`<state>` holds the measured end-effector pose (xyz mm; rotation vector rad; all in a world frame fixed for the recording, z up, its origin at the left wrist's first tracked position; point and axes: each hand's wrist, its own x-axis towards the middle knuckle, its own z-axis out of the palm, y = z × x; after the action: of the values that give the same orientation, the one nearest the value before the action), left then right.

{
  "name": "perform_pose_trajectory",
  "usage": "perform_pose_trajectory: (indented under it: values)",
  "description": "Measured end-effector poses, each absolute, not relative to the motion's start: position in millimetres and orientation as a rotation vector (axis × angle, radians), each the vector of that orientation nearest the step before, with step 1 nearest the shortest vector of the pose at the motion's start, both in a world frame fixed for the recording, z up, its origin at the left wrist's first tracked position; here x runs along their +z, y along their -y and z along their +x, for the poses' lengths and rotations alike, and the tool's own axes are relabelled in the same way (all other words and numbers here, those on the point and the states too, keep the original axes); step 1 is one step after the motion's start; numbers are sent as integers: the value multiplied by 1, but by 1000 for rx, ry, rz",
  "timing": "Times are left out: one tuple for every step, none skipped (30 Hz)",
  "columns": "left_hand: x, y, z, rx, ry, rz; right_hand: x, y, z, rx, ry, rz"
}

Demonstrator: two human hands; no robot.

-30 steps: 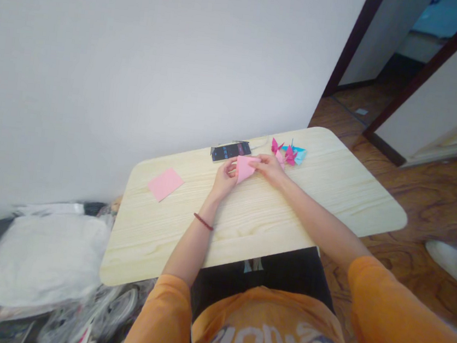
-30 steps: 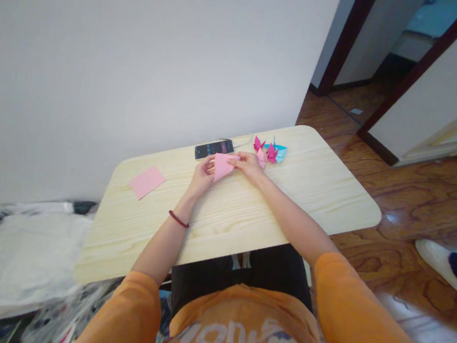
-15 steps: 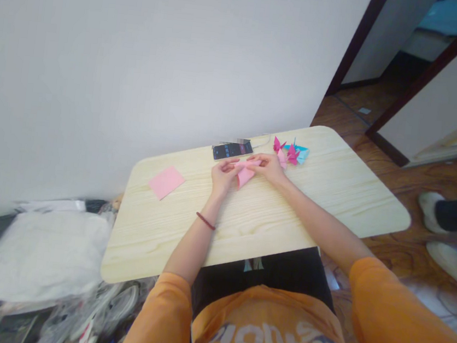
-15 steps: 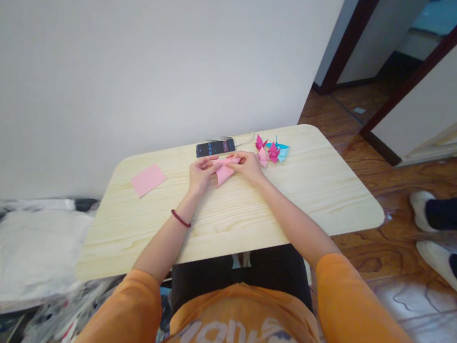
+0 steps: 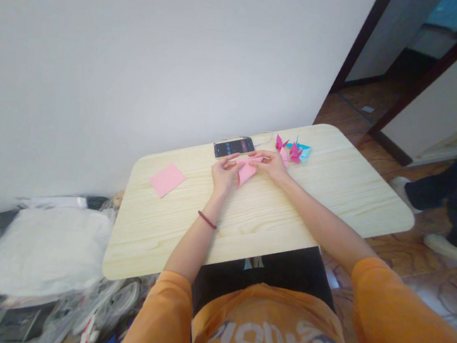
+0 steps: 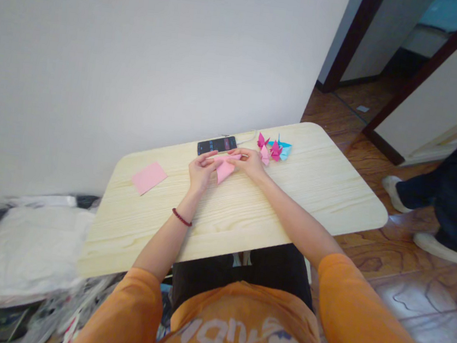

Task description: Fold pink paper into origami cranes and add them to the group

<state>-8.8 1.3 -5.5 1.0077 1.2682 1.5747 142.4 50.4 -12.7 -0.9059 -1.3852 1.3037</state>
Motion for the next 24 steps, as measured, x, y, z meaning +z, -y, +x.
perform_pose_trajectory:
  values:
    - [-5,-1,-9,1572,-1257,1005,-13,-51,143,1299,1391,-906]
    - [-5,-1,-8,1569,-1246,1000,-13,-51,143,1297,1391,-907]
    - [-4,-1,-8,1565,-1233,992,-13,-52,143,1297,1386,-907]
    - [-4,-1,-8,1562,-1220,980,-13,-52,143,1298,1379,-905]
    - [-4,-1,-8,1560,-1208,965,-13,-52,143,1299,1371,-902]
    - [-4,-1,-8,1559,-1197,949,-12,-51,143,1299,1366,-897]
    - [-5,-2,-8,1559,-1188,932,-12,-51,143,1297,1364,-893]
    - [-5,-2,-8,1559,-1183,917,-12,-51,143,1293,1363,-890]
    - [-6,-2,-8,1561,-1181,905,-11,-51,143,1290,1363,-888]
    - [-7,-2,-8,1562,-1180,897,-11,-51,143,1286,1362,-889]
    - [-7,-3,-8,1562,-1181,892,-11,-51,143,1283,1359,-893]
    - [-8,-3,-8,1562,-1182,891,-11,-51,143,1282,1353,-897]
    - [-9,-3,-8,1563,-1185,891,-12,-51,143,1281,1346,-902]
    - [-9,-3,-9,1564,-1188,893,-12,-51,143,1280,1342,-908]
    - [-10,-4,-9,1566,-1192,893,-12,-51,143,1280,1339,-913]
    - [-10,-4,-9,1569,-1196,893,-12,-52,143,1280,1338,-917]
    - [-10,-4,-9,1572,-1197,891,-13,-52,144,1280,1336,-919]
    - [-10,-4,-9,1575,-1197,888,-13,-52,144,1280,1334,-921]
    - [-10,-4,-8,1578,-1195,884,-13,-52,144,1279,1334,-922]
    - [-10,-4,-8,1580,-1193,880,-13,-53,144,1278,1333,-923]
    - [-10,-4,-8,1582,-1192,875,-13,-53,144,1274,1334,-924]
    - [-9,-4,-8,1584,-1192,871,-14,-53,144,1269,1334,-926]
    - [-8,-3,-7,1585,-1193,867,-14,-53,144,1265,1333,-927]
    - [-8,-3,-7,1586,-1194,863,-14,-53,144,1264,1331,-928]
